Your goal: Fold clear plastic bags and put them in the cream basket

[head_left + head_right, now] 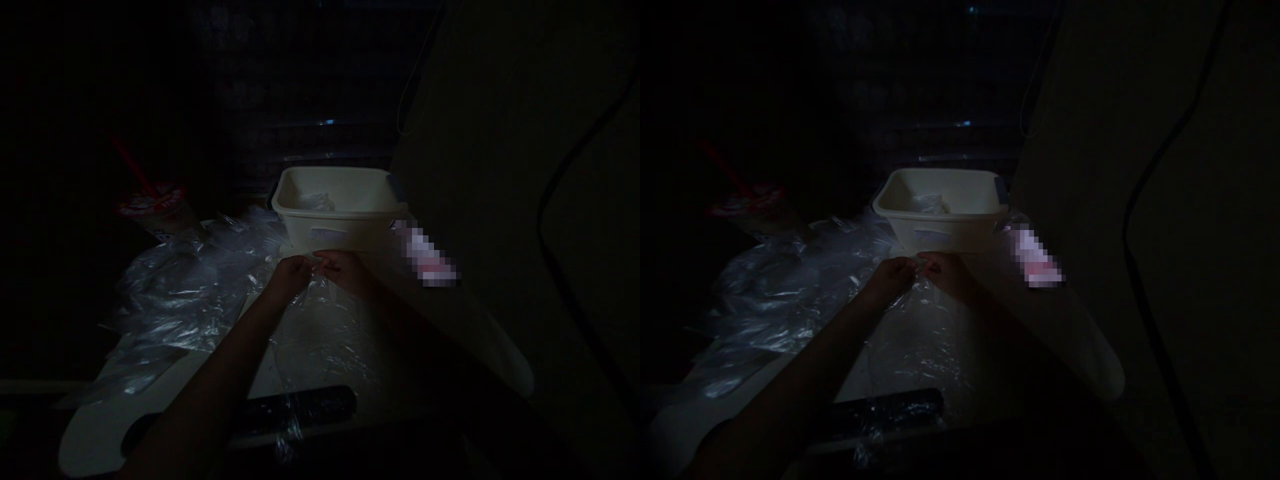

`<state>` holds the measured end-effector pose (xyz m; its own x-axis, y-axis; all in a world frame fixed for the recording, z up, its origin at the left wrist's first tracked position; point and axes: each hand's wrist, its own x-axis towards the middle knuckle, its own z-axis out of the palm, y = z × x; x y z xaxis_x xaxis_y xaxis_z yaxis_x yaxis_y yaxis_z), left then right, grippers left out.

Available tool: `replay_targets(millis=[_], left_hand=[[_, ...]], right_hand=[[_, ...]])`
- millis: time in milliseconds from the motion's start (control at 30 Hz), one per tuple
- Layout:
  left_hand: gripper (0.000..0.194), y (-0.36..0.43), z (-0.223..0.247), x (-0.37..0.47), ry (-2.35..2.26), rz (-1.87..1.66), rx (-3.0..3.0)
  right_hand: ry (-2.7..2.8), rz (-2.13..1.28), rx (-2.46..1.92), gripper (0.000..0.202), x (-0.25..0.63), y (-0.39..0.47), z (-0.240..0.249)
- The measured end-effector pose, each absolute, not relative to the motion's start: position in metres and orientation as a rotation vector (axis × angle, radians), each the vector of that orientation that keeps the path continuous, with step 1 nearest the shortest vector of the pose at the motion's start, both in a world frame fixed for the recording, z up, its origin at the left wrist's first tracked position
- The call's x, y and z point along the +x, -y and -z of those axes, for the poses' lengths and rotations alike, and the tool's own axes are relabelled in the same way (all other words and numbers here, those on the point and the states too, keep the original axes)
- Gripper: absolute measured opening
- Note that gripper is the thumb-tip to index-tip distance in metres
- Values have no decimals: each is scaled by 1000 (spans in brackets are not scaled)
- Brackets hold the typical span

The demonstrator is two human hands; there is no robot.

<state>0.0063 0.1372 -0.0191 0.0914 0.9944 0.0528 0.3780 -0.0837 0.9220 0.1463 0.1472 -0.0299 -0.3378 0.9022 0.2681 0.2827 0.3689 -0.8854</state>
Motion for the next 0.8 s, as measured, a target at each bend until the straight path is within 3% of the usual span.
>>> replay_targets(millis=[167, 367, 567, 800], left_hand=[[31, -142, 23, 3, -1312, -1017, 1544], [18, -141, 24, 4, -1302, -1004, 1533], [17, -139, 24, 4, -1320, -984, 1550], [17, -136, 15, 4, -1345, -969, 1596]], right_hand=[[1836, -933, -1065, 31, 147, -146, 26], [1845, -890, -1101, 31, 148, -146, 23], [1891, -744, -1224, 13, 148, -144, 16], [1892, -791, -1228, 12, 148, -145, 19]])
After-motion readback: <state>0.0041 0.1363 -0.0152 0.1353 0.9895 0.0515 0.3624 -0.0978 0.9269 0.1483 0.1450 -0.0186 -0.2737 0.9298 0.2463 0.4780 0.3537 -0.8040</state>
